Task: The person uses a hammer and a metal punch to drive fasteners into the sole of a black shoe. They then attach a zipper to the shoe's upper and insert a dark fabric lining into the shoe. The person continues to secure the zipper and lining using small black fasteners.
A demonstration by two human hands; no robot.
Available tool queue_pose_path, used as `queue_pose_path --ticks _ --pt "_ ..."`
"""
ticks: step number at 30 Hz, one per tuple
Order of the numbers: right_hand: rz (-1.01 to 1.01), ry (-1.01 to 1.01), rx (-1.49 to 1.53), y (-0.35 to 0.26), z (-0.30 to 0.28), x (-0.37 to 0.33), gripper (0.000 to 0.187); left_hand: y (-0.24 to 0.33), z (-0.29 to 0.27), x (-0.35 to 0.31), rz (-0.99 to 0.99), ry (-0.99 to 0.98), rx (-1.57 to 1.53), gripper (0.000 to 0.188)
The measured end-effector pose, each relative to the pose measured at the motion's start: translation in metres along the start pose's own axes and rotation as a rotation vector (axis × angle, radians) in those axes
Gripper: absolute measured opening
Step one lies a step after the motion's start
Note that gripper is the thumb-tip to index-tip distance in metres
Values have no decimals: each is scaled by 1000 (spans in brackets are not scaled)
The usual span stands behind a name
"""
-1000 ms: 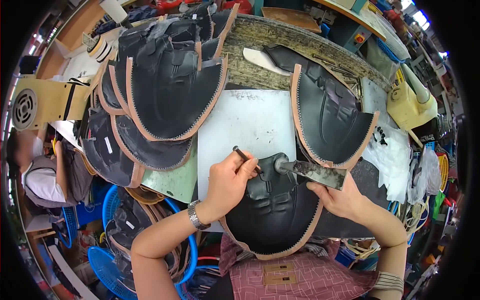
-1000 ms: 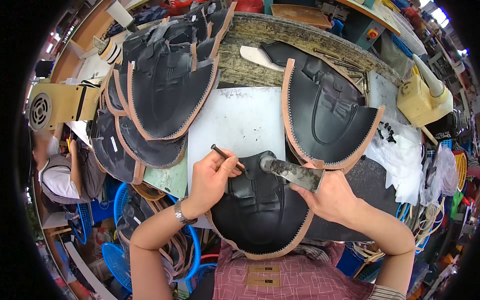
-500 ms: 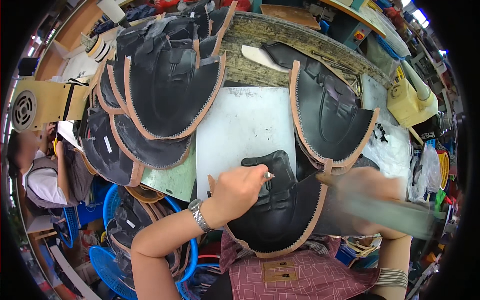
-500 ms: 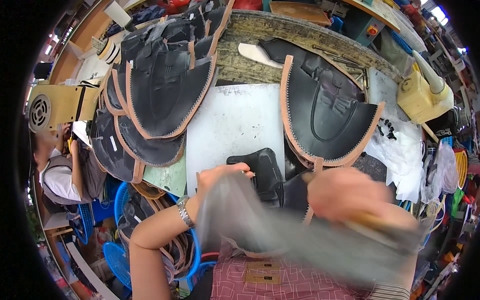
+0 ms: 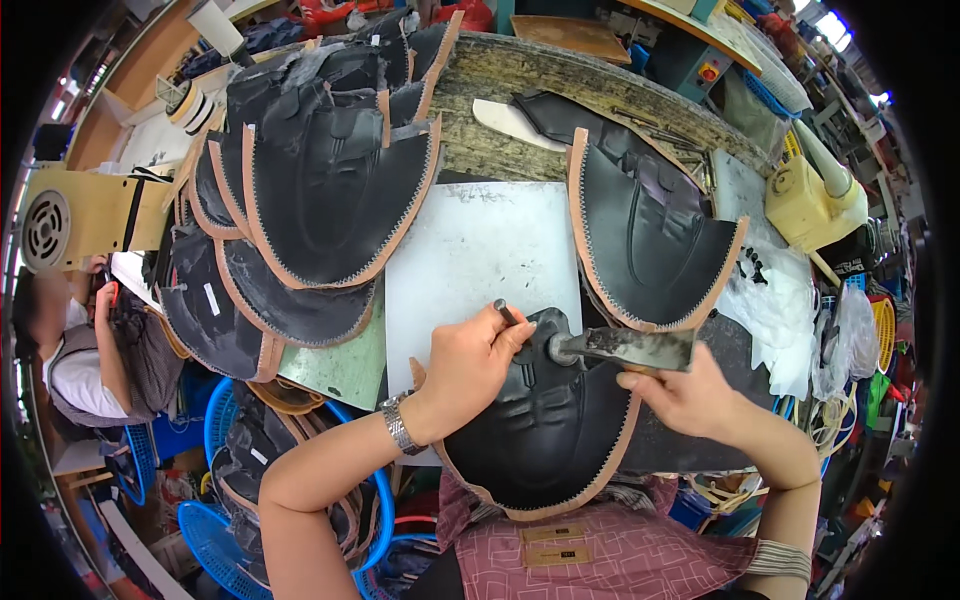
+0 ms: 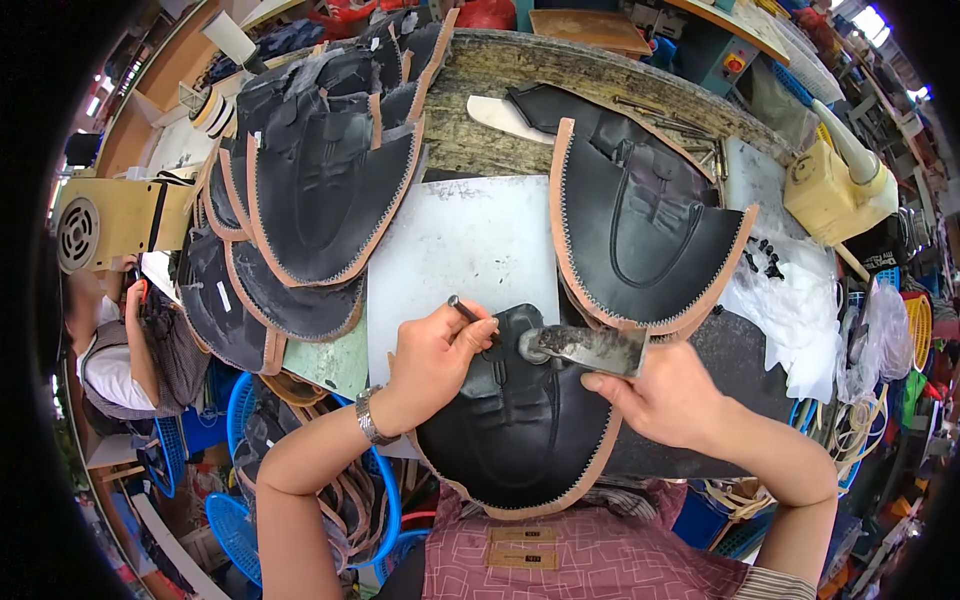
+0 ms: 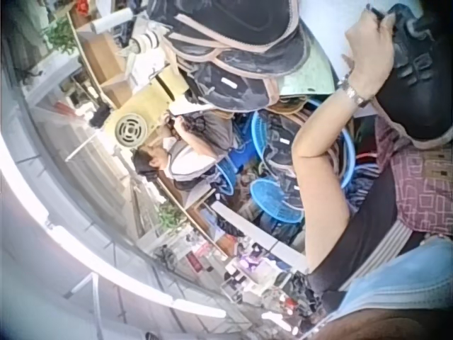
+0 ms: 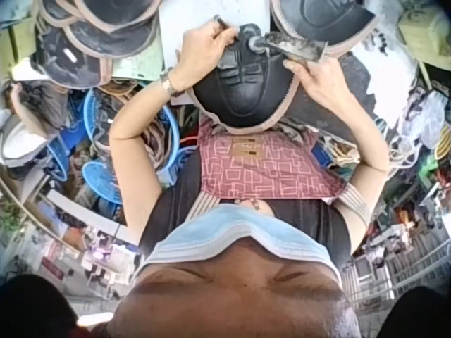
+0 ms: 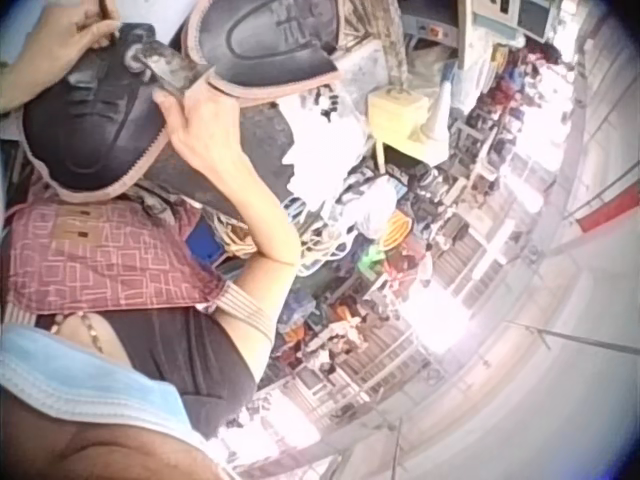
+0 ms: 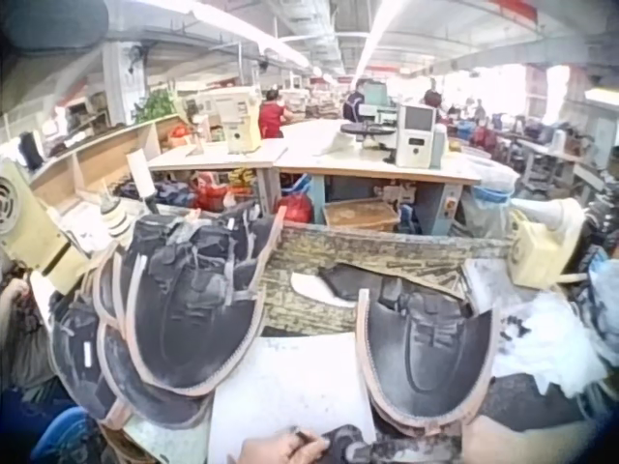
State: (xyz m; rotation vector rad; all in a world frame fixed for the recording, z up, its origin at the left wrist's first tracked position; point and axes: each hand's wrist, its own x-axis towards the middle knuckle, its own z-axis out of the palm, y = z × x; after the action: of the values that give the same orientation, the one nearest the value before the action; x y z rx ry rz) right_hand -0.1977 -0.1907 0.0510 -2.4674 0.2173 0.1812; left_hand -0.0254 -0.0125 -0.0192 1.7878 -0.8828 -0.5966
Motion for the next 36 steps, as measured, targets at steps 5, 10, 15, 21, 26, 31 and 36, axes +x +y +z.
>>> queue_pose_path --ticks 5,10,15,21,26,31,36 --pt "179 -87 -84 -44 -34 16 18 3 -3 -7 523 126 396 16" --pt "-110 204 103 10 11 -1 18 1 3 0 185 65 184 14" --pt "-63 159 18 11 25 -6 18 4 -4 1 -77 -27 -138 12" --pt "159 442 307 -44 -14 -20 19 -6 -1 -1 358 44 229 14" --pt "-313 145 198 -1 -2 -16 20 -2 1 -13 622 -62 564 19" --pt "-112 279 -140 7 18 0 29 10 -19 12 -86 47 -250 12" --pt "-88 -37 -173 -6 38 15 34 -2 -127 120 235 537 398 25"
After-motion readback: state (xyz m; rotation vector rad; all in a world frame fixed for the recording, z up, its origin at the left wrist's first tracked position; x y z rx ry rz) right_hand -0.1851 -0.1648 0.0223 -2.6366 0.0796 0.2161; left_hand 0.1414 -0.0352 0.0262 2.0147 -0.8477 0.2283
